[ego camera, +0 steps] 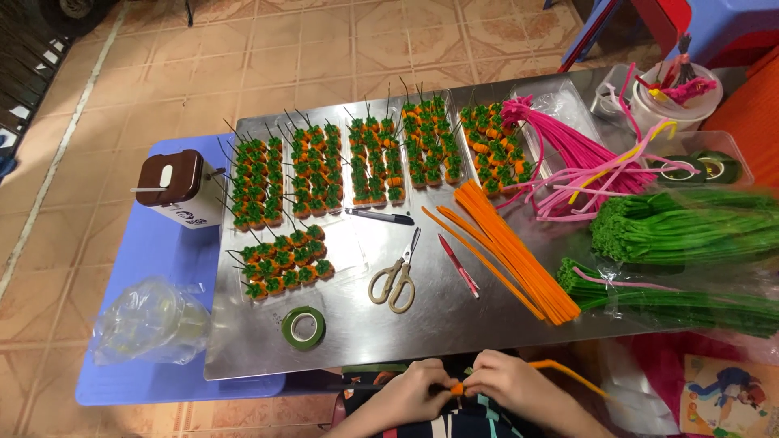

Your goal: Assembling small decorative carrot-like items by wrapping orange pipe cleaners around green stems and securing them with floral tape.

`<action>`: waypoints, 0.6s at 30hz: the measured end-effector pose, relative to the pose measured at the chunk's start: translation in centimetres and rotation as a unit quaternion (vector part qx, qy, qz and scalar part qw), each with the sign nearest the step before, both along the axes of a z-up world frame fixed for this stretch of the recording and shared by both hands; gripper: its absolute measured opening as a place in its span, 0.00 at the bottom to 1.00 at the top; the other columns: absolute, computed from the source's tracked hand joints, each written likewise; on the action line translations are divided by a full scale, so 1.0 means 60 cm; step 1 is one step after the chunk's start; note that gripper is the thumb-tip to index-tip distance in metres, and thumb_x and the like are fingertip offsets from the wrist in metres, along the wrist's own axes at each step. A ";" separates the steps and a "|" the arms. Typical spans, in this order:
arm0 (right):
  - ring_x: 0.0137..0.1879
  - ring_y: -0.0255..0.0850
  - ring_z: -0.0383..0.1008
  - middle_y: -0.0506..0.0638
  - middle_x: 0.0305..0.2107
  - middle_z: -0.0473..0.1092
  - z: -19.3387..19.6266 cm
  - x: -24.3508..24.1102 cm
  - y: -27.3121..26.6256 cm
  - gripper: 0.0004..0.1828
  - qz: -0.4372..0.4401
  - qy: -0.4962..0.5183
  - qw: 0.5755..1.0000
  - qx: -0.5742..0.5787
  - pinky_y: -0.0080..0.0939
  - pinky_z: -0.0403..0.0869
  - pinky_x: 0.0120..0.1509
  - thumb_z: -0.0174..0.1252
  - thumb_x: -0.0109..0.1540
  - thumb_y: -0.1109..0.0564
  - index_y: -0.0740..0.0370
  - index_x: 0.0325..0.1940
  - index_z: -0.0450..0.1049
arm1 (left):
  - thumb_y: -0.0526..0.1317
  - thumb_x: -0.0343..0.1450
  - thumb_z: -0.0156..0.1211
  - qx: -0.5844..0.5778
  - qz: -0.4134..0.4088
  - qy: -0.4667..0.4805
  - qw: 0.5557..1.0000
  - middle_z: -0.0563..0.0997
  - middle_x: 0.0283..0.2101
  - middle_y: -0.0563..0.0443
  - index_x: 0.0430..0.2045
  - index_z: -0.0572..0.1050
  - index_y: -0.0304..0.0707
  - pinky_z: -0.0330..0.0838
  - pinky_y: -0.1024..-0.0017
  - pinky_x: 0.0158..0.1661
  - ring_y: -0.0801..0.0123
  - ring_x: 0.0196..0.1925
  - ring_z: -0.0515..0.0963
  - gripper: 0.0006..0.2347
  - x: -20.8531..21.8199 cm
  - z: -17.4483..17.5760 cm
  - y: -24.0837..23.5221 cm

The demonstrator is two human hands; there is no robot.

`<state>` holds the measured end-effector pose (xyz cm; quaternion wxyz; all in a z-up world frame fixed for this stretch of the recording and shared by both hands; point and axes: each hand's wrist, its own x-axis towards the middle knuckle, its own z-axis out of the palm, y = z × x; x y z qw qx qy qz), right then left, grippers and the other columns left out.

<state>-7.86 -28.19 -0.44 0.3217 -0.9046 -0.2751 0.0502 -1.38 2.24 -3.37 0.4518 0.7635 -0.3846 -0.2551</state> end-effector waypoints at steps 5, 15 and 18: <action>0.43 0.41 0.87 0.55 0.38 0.88 -0.058 0.022 0.005 0.02 -0.083 0.279 0.856 0.427 0.42 0.81 0.50 0.88 0.68 0.63 0.65 0.44 1.01 | 0.39 0.84 0.89 -0.146 0.040 0.124 0.981 0.86 0.38 0.55 0.41 0.95 0.44 0.71 0.69 0.40 0.73 0.39 0.81 0.05 0.001 0.046 0.010; 0.47 0.48 0.96 0.64 0.40 0.96 -0.119 -0.045 0.053 0.04 -0.367 0.210 0.790 0.444 0.47 0.90 0.54 0.86 0.65 0.67 0.75 0.39 1.01 | 0.37 0.79 0.91 -0.111 0.176 0.107 0.972 0.91 0.39 0.57 0.35 0.95 0.47 0.77 0.71 0.41 0.74 0.40 0.87 0.06 -0.004 -0.001 -0.014; 0.49 0.48 0.95 0.64 0.42 0.96 -0.123 -0.057 0.037 0.06 -0.315 0.227 0.803 0.453 0.45 0.90 0.53 0.88 0.63 0.69 0.73 0.45 1.03 | 0.39 0.86 0.84 -0.096 0.110 0.031 0.989 0.88 0.41 0.57 0.45 0.96 0.46 0.78 0.66 0.51 0.68 0.42 0.84 0.02 -0.004 0.006 -0.010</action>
